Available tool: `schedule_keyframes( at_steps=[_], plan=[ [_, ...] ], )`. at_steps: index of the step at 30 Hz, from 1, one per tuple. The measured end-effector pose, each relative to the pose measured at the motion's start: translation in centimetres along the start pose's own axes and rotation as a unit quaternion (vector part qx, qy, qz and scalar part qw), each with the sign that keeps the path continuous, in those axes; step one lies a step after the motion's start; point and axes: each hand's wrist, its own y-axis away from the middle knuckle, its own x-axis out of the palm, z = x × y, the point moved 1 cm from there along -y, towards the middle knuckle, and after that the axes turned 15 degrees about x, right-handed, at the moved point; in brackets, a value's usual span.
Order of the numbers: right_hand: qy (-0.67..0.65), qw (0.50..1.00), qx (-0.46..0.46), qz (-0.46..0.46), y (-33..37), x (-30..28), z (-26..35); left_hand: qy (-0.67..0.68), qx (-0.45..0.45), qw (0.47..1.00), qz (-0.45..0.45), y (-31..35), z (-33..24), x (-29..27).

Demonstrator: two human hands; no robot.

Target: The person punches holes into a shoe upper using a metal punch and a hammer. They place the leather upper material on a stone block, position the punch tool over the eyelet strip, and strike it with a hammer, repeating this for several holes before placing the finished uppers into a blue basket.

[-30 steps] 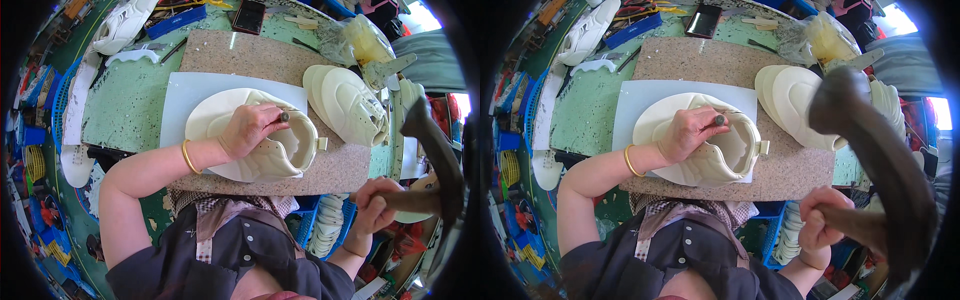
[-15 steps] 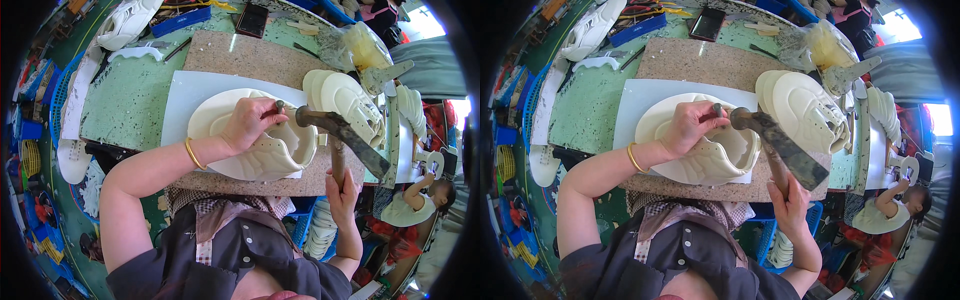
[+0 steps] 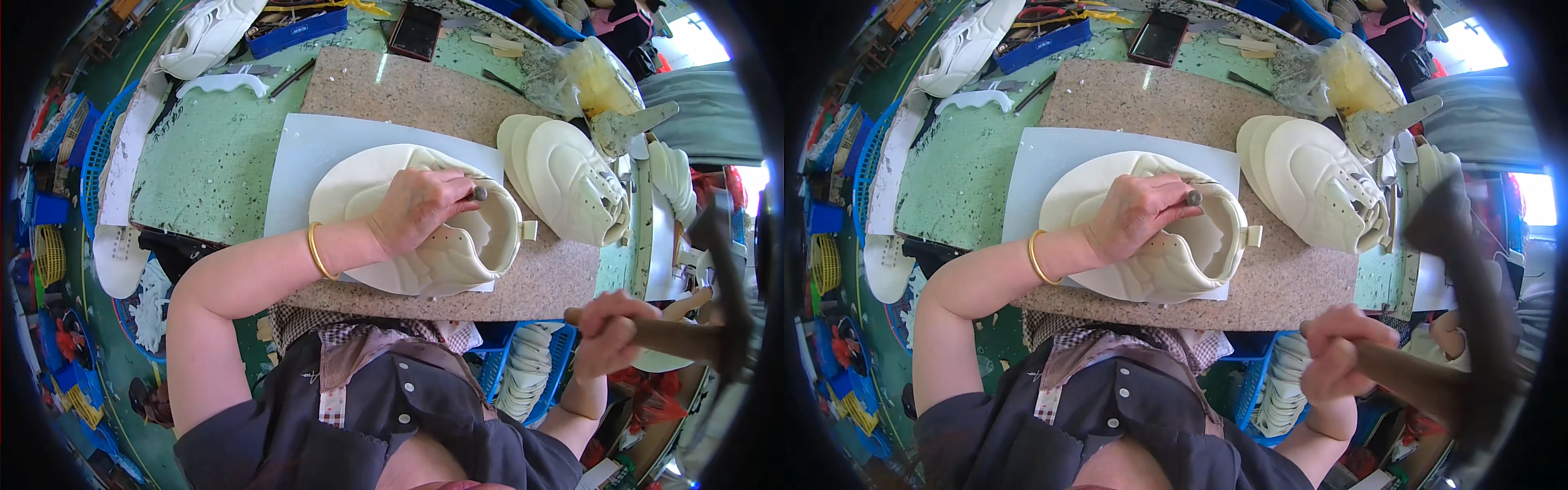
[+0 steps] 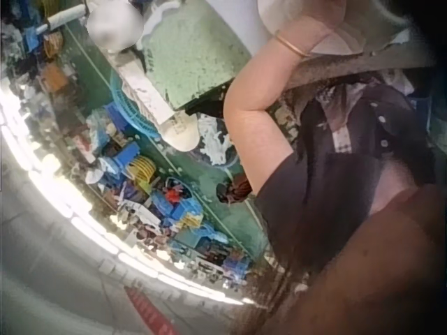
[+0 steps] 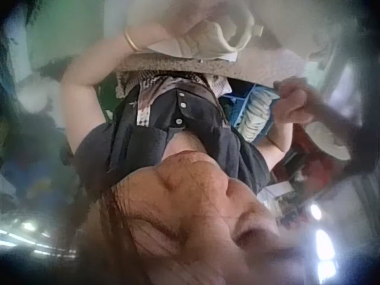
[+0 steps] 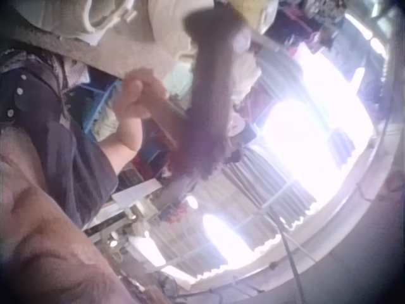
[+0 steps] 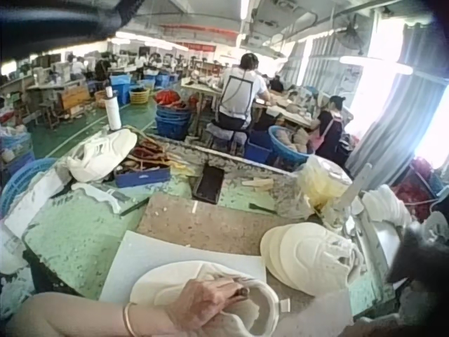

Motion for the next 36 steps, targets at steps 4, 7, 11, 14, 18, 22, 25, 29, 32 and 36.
schedule_keyframes(
  at_steps=[4,7,11,14,18,22,25,29,32,36],
  plan=[
    [0.408,0.88,0.199,0.142,-0.4,0.0,-2.3,0.058,-0.075,0.995,0.031,-0.3,0.5,-0.8],
    [0.37,0.894,0.227,0.116,0.6,-0.7,-3.9,0.258,-0.262,0.93,0.025,-0.2,2.3,-1.6],
    [0.363,0.9,0.221,0.093,1.3,-0.8,-4.8,0.326,-0.283,0.902,0.024,0.0,2.1,-2.3],
    [0.35,0.904,0.232,0.084,1.2,-0.9,-4.7,0.323,-0.258,0.91,0.031,0.2,1.8,-2.5],
    [0.144,0.983,0.11,0.023,0.1,0.3,-1.5,0.113,-0.088,0.987,0.068,1.1,1.4,-2.3],
    [0.437,0.879,0.025,0.19,-0.7,2.6,-1.4,0.007,0.025,0.993,0.118,0.0,0.5,-2.5],
    [0.415,0.865,0.238,0.151,0.2,0.9,-2.8,0.217,-0.253,0.94,0.069,0.3,3.1,-2.9],
    [0.313,0.895,0.303,0.095,0.5,0.5,-3.3,0.285,-0.248,0.923,0.066,0.5,3.3,-4.2],
    [0.145,0.968,0.199,0.047,-0.8,0.5,-1.2,0.253,-0.206,0.943,0.068,1.1,3.7,-3.9],
    [-0.057,0.994,0.089,0.011,-1.5,3.1,-0.6,0.167,-0.09,0.979,0.075,0.7,2.4,-3.9]
  ],
)
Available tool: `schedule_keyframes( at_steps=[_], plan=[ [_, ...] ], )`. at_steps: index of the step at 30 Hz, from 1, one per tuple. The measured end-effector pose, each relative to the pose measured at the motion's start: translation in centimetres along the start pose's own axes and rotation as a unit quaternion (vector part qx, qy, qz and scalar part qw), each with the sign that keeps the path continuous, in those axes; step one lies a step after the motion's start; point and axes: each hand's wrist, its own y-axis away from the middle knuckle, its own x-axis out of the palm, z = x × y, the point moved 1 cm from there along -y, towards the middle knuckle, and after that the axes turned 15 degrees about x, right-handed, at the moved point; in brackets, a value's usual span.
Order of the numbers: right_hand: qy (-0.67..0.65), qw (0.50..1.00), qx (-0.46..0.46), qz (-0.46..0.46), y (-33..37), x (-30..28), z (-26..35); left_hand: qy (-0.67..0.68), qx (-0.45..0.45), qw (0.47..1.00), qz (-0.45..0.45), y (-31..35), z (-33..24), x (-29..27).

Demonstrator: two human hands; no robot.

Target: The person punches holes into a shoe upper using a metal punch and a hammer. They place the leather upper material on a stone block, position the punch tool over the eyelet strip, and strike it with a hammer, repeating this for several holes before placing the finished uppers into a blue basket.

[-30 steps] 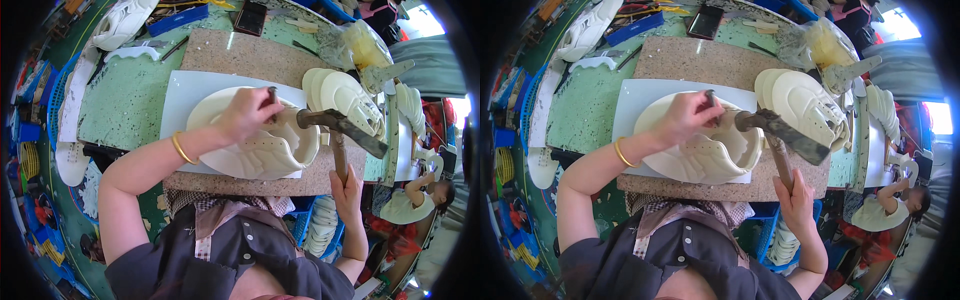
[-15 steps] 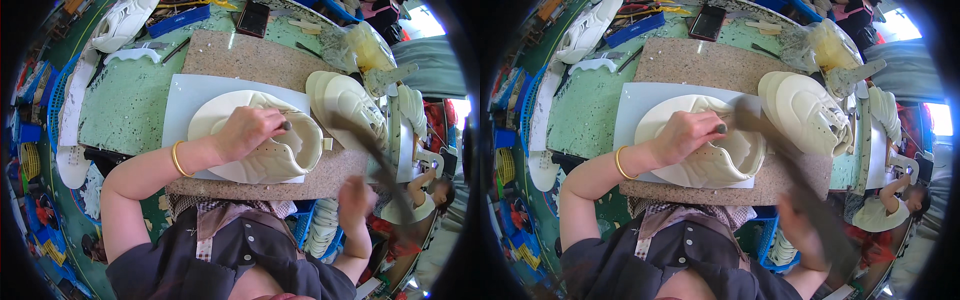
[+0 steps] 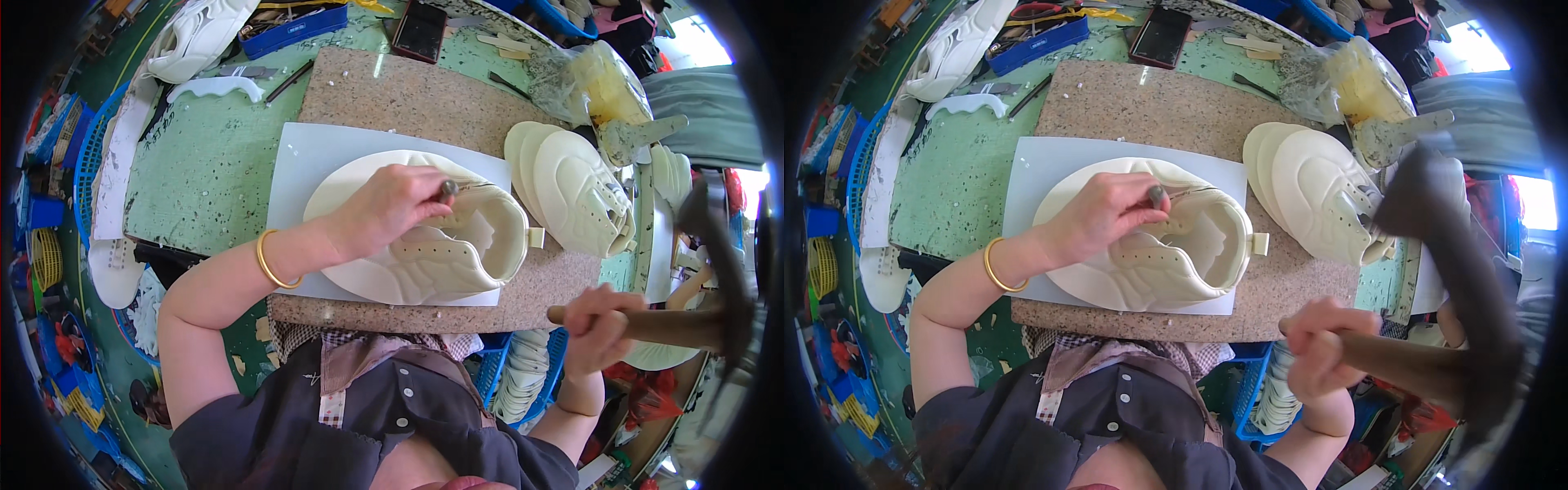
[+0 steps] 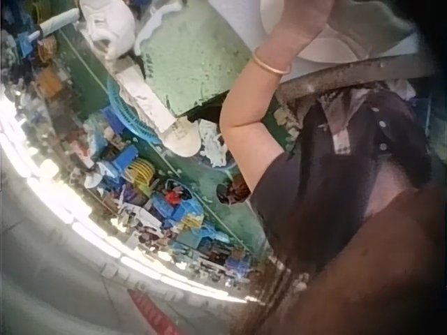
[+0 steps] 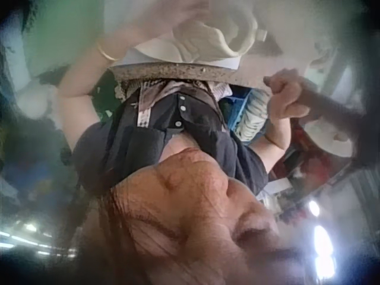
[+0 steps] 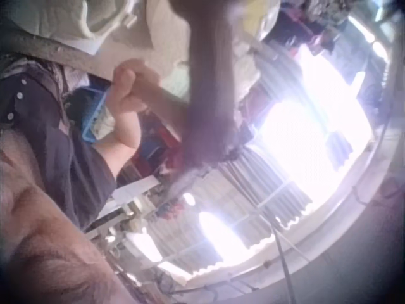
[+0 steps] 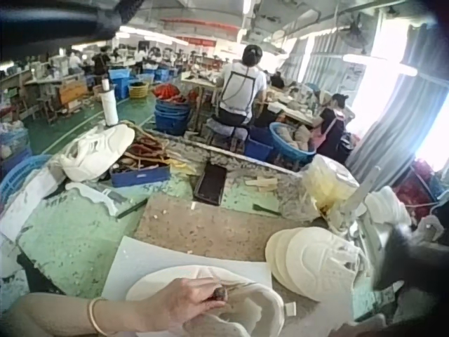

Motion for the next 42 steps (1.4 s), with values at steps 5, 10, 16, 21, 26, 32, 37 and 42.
schedule_keyframes(
  at_steps=[5,10,16,21,26,32,37,42],
  plan=[
    [0.483,0.854,0.124,0.146,-0.4,-1.3,-1.4,-0.045,-0.136,0.989,0.025,0.3,0.6,-1.1],
    [0.26,0.949,0.174,0.021,-0.2,-1.0,-1.9,0.173,-0.145,0.974,-0.019,1.1,1.9,-2.0],
    [0.371,0.925,0.039,0.071,0.1,1.4,-1.9,-0.118,0.026,0.992,0.034,1.8,-1.1,-0.9],
    [0.392,0.903,0.137,0.107,0.2,-1.2,-1.7,0.212,-0.214,0.949,-0.09,2.2,1.6,-3.2],
    [0.114,0.988,0.09,-0.042,-1.0,1.5,1.4,0.127,-0.15,0.98,-0.043,2.3,0.8,-3.4],
    [0.498,0.821,-0.19,0.204,-1.0,2.4,-0.6,-0.186,0.035,0.98,0.053,2.1,-1.1,-2.4],
    [0.38,0.901,0.19,0.09,2.1,-1.6,-1.4,0.149,-0.18,0.962,-0.14,4.0,0.8,-3.0],
    [0.616,0.766,0.04,0.18,6.2,-4.2,-3.4,-0.099,-0.048,0.992,-0.065,2.3,0.9,-2.6]
  ],
)
